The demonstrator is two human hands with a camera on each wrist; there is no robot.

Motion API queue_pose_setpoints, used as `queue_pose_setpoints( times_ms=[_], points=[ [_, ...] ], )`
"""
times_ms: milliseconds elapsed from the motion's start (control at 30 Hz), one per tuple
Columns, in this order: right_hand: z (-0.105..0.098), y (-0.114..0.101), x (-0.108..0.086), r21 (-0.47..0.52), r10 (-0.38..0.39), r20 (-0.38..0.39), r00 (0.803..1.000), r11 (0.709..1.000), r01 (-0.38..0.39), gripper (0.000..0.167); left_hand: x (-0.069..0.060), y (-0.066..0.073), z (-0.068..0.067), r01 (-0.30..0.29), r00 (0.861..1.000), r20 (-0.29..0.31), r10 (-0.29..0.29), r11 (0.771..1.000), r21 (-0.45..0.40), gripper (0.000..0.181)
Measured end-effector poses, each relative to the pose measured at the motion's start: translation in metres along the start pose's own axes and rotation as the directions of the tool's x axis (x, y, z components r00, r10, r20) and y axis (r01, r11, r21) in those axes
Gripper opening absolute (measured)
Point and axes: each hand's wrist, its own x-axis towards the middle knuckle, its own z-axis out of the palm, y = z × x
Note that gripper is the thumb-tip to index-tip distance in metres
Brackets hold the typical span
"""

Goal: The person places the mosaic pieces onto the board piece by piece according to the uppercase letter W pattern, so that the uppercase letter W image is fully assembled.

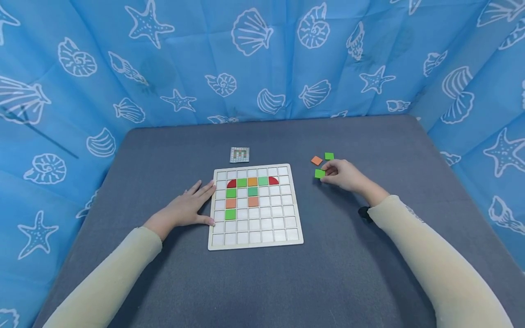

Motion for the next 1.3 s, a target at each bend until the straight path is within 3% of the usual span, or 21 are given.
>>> queue_pose_setpoints(
  times_ms=[767,1300],
  points=[
    [0.031,-0.035,-0.002,-0.004,-0.115,0.044,0.992,0.993,0.115,0.030,0.000,0.003,-0.002,0.025,0.999,0.023,-0.025,0.999,0.023,0.107],
    [0.048,-0.043,0.003,0.034,-0.192,0.071,0.979,0.981,0.190,0.026,0.002,0.001,0.001,0.023,1.000,0.011,-0.024,0.999,0.030,0.107]
  ],
)
